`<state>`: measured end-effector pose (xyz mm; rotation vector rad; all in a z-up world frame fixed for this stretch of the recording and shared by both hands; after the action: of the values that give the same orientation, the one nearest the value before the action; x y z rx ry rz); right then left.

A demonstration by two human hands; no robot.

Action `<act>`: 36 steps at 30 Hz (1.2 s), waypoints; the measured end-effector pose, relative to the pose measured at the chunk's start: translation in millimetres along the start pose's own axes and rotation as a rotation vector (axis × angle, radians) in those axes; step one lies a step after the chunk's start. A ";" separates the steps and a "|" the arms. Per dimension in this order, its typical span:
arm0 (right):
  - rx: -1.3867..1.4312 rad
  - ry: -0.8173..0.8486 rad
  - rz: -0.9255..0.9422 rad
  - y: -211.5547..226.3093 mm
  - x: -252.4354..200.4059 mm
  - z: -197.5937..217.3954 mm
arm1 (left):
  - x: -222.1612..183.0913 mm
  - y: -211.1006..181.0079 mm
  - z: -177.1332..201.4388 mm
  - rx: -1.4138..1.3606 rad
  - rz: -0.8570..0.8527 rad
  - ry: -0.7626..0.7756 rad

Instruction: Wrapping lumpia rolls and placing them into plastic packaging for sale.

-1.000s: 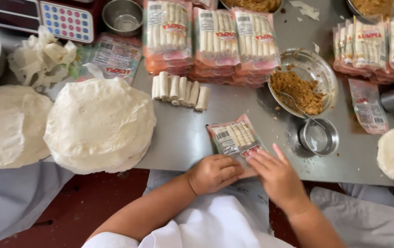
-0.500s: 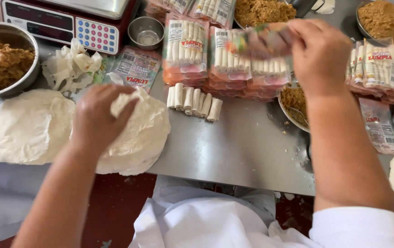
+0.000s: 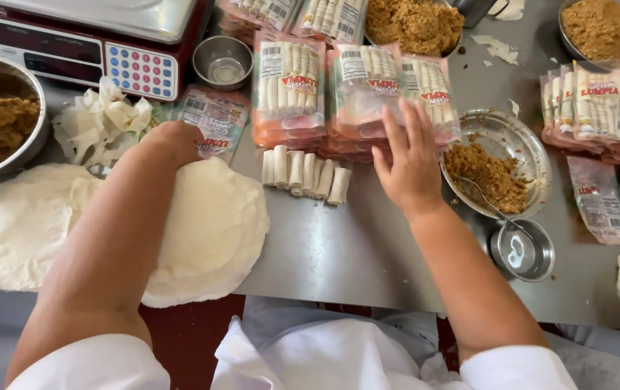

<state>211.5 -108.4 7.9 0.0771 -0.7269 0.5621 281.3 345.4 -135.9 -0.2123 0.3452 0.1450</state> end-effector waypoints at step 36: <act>1.496 0.027 -1.171 61.5 -240.1 32.9 | -309.6 -301.6 -59.1 -0.617 -0.791 -0.316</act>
<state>14.2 -174.9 -130.7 1.7534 -0.0029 -0.1510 27.5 7.6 -27.3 -0.9061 -0.1260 -0.5026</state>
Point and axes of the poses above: each hand's wrist, its own x-axis towards the middle knuckle, its own z-axis out of the back of the hand, y = z × x, the point moved 6 cm from there along x, towards the middle knuckle, and after that the axes turned 7 degrees about -x, right-handed, at the moved point
